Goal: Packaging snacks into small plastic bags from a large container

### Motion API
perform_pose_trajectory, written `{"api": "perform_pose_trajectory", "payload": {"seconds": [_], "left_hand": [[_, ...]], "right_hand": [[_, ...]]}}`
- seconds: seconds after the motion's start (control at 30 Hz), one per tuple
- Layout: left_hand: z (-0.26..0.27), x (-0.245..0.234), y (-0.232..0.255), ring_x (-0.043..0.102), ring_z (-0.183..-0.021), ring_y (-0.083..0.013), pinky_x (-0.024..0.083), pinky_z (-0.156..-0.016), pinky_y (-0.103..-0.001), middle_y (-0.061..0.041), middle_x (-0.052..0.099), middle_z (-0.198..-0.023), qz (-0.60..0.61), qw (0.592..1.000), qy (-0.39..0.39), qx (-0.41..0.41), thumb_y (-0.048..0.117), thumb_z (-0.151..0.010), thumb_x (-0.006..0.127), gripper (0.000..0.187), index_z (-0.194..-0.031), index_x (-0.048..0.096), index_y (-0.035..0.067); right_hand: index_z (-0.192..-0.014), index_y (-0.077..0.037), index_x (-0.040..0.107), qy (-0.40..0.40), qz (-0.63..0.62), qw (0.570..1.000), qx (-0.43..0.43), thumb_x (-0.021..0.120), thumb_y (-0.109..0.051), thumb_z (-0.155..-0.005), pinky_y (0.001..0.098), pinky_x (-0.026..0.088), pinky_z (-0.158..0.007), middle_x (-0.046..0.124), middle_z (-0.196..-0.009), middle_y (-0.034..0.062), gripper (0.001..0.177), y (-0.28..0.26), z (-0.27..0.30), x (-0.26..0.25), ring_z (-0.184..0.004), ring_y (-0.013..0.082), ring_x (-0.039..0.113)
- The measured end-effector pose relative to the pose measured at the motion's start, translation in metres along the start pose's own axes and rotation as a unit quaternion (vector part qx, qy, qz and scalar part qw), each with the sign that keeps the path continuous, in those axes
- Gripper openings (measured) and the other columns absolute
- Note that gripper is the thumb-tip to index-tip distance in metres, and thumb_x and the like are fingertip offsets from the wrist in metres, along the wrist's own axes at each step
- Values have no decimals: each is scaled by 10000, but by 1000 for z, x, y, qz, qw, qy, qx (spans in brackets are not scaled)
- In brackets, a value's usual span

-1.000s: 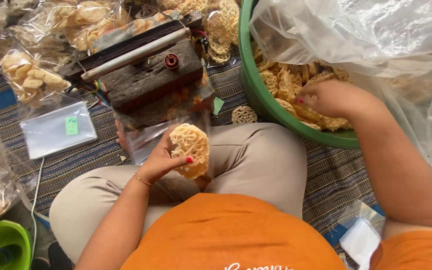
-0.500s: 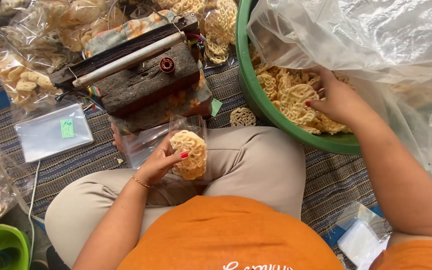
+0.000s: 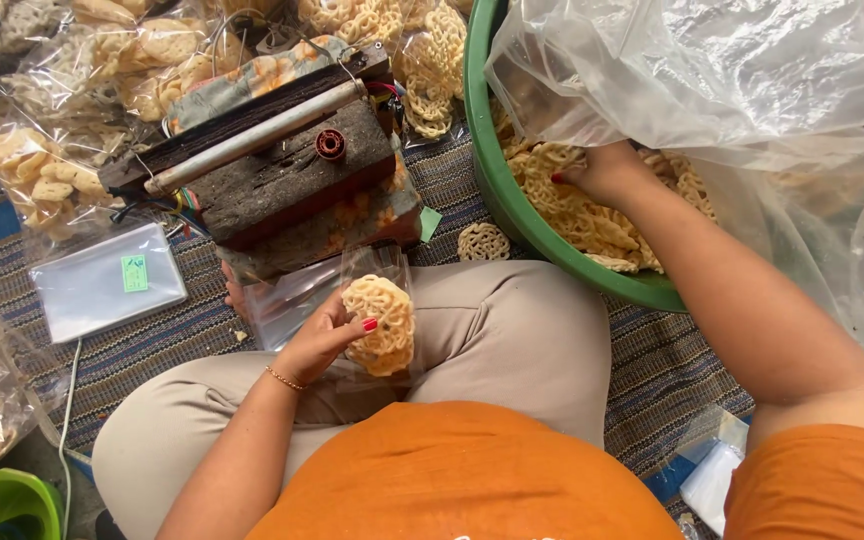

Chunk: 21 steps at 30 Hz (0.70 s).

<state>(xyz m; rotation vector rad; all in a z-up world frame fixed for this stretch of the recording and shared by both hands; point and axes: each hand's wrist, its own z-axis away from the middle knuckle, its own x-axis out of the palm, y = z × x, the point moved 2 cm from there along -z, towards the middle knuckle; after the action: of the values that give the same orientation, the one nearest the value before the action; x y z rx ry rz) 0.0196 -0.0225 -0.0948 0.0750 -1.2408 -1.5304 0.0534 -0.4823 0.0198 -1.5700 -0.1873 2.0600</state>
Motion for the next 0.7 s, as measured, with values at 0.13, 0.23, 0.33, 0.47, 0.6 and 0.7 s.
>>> {"api": "perform_pose_trajectory", "payload": {"seconds": [0.13, 0.23, 0.33, 0.47, 0.6, 0.7], "left_hand": [[0, 2, 5, 674, -1126, -302, 558, -929, -519, -175, 648, -1315, 0, 1000, -8, -7, 53, -833, 742, 749, -1514, 440, 131], [-1, 0, 6, 676, -1121, -303, 559, -926, -525, -181, 650, -1307, -1, 1000, -9, -9, 54, -835, 741, 744, -1511, 440, 123], [-1, 5, 8, 680, -1115, -276, 566, -924, -511, -164, 661, -1307, -6, 1000, -14, -7, 64, -830, 749, 727, -1494, 459, 120], [-1, 7, 11, 696, -1080, -264, 587, -886, -495, -156, 681, -1266, -7, 1000, -17, -4, 59, -831, 745, 694, -1470, 478, 116], [-3, 2, 10, 725, -1023, -263, 613, -834, -481, -153, 705, -1212, -5, 1000, -18, -8, 73, -828, 746, 642, -1424, 509, 108], [-2, -1, 8, 720, -1045, -290, 606, -837, -498, -173, 702, -1222, 15, 1000, -16, -14, 53, -836, 732, 629, -1419, 504, 110]], "right_hand": [[-1369, 47, 616, -51, 105, 993, -12, 698, -157, -955, 568, 502, -1024, 684, -1249, 304, 468, -12, 4, 6, -1193, 496, 640], [-1371, 56, 618, -51, 126, 990, -32, 689, -168, -955, 598, 510, -995, 686, -1216, 341, 478, -9, -4, 13, -1155, 516, 652], [-1375, 80, 596, -42, 156, 987, -22, 650, -232, -985, 614, 504, -978, 696, -1188, 346, 502, -5, -12, 19, -1134, 514, 666], [-1334, 58, 629, -33, 141, 989, -16, 619, -230, -987, 572, 534, -931, 704, -1158, 334, 451, 0, -27, 28, -1114, 487, 673], [-1268, 90, 660, -19, 133, 991, -9, 632, -223, -983, 566, 533, -939, 709, -1161, 333, 425, -6, -32, 18, -1123, 470, 680], [-1222, 81, 678, -50, 68, 991, 101, 618, -441, -975, 556, 515, -866, 711, -1036, 286, 580, 8, -38, 10, -1005, 433, 693]]}}
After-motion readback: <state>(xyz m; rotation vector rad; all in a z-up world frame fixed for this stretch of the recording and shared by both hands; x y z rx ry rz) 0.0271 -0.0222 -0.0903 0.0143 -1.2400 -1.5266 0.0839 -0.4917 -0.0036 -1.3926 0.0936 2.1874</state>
